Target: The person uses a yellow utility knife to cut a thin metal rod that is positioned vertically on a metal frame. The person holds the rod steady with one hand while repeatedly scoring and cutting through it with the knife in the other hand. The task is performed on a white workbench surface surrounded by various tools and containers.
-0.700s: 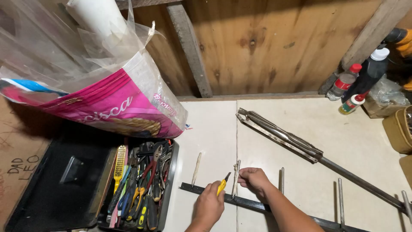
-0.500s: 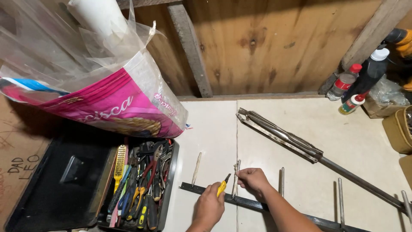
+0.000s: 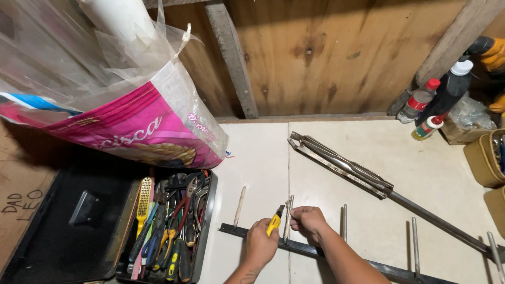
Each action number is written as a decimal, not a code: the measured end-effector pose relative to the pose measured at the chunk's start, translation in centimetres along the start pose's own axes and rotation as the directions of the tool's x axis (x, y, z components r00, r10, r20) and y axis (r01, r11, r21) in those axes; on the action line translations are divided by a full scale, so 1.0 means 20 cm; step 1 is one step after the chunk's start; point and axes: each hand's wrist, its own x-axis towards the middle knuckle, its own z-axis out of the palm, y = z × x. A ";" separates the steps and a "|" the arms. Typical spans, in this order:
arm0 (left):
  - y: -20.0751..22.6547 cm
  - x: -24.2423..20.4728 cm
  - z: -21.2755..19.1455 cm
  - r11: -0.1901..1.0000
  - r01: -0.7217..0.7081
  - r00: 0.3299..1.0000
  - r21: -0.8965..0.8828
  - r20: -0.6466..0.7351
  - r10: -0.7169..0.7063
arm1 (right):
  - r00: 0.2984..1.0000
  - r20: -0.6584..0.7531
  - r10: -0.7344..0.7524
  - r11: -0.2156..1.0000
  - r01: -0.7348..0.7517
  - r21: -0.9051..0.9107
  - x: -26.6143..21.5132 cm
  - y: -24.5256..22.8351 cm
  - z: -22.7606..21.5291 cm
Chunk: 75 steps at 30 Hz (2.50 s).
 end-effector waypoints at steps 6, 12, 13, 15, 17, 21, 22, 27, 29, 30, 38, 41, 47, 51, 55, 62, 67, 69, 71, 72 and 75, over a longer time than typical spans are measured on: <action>0.08 0.02 0.00 0.973 0.206 0.978 -0.107 0.047 -0.202 | 1.000 -0.004 -0.010 0.990 0.011 0.144 0.14 0.08 0.00; 0.14 0.09 -0.04 0.919 0.140 0.990 -0.369 0.025 -0.141 | 0.990 0.107 -0.097 0.967 0.068 0.246 0.08 0.11 -0.01; 0.16 0.12 -0.06 0.919 0.138 0.990 -0.369 0.028 -0.138 | 0.990 0.103 -0.098 0.966 0.070 0.248 0.04 0.10 -0.02; 0.21 0.17 -0.10 0.956 0.009 0.995 -0.292 -0.093 -0.037 | 0.975 0.145 -0.171 0.974 0.145 0.173 -0.02 0.09 -0.01; 0.29 0.19 -0.15 0.959 -0.028 0.998 -0.282 -0.064 0.010 | 0.963 0.147 -0.227 0.967 0.204 0.154 -0.02 0.10 -0.01; 0.38 0.17 -0.21 0.971 -0.144 0.987 -0.190 0.048 0.155 | 0.961 0.146 -0.236 0.970 0.224 0.095 -0.08 0.08 0.00; 0.39 0.15 -0.22 0.972 -0.143 0.987 -0.189 0.048 0.155 | 0.961 0.147 -0.235 0.970 0.223 0.095 -0.08 0.07 0.00; 0.38 0.07 -0.23 0.984 -0.168 0.984 -0.065 0.052 0.171 | 0.950 0.215 -0.224 0.972 0.203 0.118 -0.07 0.07 0.01; 0.38 0.05 -0.25 0.984 -0.167 0.984 -0.058 0.060 0.170 | 0.954 0.225 -0.196 0.973 0.160 0.168 -0.21 0.02 0.07; 0.38 0.04 -0.26 0.985 -0.164 0.983 -0.054 0.069 0.168 | 0.958 0.236 -0.165 0.970 0.114 0.215 -0.28 0.00 0.10; 0.35 -0.04 -0.33 0.978 -0.153 0.979 -0.142 0.117 0.170 | 0.884 0.467 0.033 0.989 -0.097 0.112 -0.14 0.10 0.02; 0.37 -0.07 -0.37 0.975 -0.136 0.972 -0.176 0.167 0.166 | 0.911 0.412 0.022 0.992 -0.072 0.105 -0.24 0.04 0.06; 0.31 -0.02 -0.32 0.974 -0.187 0.965 -0.131 0.163 0.207 | 0.931 0.337 -0.141 0.979 0.080 0.190 -0.12 0.13 0.08; 0.24 0.06 -0.28 0.929 -0.355 0.923 -0.108 0.116 0.366 | 0.953 0.220 -0.206 0.976 0.217 -0.027 0.17 0.28 0.04; 0.22 0.09 -0.25 0.923 -0.365 0.923 -0.126 0.084 0.376 | 0.948 0.183 -0.261 0.945 0.290 -0.151 0.02 0.23 0.08; 0.30 -0.01 -0.28 0.964 -0.247 0.962 -0.095 0.092 0.256 | 0.979 0.162 -0.127 0.981 0.148 -0.126 -0.13 0.14 0.01; 0.30 0.00 -0.26 0.962 -0.257 0.962 -0.097 0.068 0.264 | 0.951 0.237 -0.198 0.975 0.216 -0.051 -0.14 0.15 0.02; 0.32 -0.01 -0.28 0.970 -0.226 0.969 -0.085 0.083 0.233 | 0.941 0.292 -0.172 0.975 0.121 0.185 -0.19 0.10 0.03; 0.30 0.00 -0.25 0.965 -0.244 0.966 -0.096 0.066 0.251 | 0.942 0.309 -0.127 0.983 0.078 0.165 -0.18 0.10 0.02; 0.29 0.01 -0.24 0.959 -0.262 0.962 -0.105 0.047 0.268 | 0.941 0.329 -0.082 0.989 0.035 0.145 -0.17 0.09 0.02; 0.36 -0.07 -0.32 0.972 -0.204 0.970 -0.117 0.110 0.217 | 0.915 0.404 0.008 1.000 -0.002 -0.015 -0.29 0.01 0.03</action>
